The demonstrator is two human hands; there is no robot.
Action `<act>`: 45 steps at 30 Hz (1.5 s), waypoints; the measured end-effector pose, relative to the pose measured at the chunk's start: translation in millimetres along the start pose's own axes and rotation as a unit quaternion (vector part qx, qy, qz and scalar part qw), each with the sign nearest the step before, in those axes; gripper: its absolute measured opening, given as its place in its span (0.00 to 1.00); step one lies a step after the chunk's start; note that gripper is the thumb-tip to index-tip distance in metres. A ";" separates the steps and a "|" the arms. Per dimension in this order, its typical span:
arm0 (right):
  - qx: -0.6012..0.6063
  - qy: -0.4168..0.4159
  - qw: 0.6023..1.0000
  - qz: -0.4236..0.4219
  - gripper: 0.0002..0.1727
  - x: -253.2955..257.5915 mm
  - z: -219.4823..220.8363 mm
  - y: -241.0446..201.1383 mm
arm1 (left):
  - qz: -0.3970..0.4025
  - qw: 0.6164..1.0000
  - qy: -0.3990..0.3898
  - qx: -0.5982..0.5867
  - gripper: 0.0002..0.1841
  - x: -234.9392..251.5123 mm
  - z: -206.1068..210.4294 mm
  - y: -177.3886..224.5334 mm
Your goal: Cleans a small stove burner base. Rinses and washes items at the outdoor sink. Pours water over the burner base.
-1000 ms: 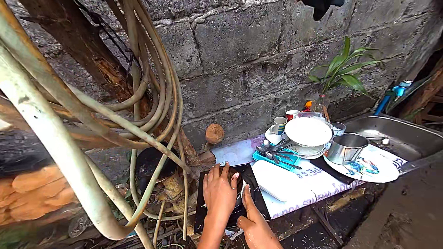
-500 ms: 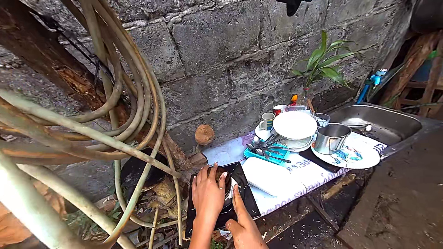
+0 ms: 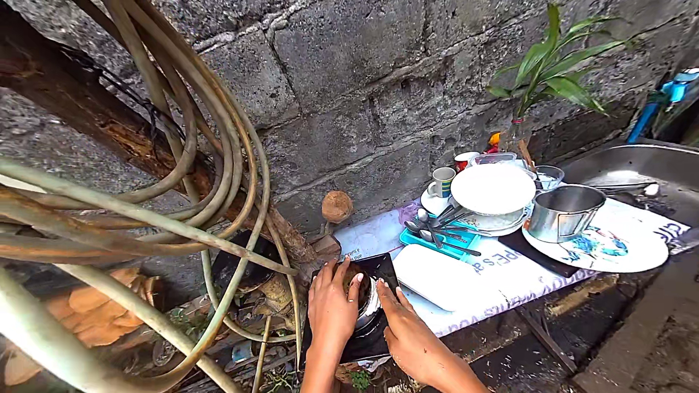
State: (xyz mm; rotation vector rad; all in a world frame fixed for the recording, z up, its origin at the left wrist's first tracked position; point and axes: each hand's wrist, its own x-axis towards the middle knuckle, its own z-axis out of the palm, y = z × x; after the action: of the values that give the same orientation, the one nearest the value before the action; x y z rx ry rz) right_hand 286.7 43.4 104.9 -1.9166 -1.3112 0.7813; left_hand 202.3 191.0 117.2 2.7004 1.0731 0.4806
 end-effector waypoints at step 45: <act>0.266 0.239 0.930 0.081 0.25 53.5 18.7 50.8 | -0.225 0.898 -0.045 -0.374 0.23 -31.6 7.9 -91.7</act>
State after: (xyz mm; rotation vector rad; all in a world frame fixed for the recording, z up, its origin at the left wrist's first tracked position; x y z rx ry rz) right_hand 316.2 84.2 47.8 -1.6338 -0.5728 0.6108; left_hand 125.8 234.4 75.6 1.7270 1.1356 0.5317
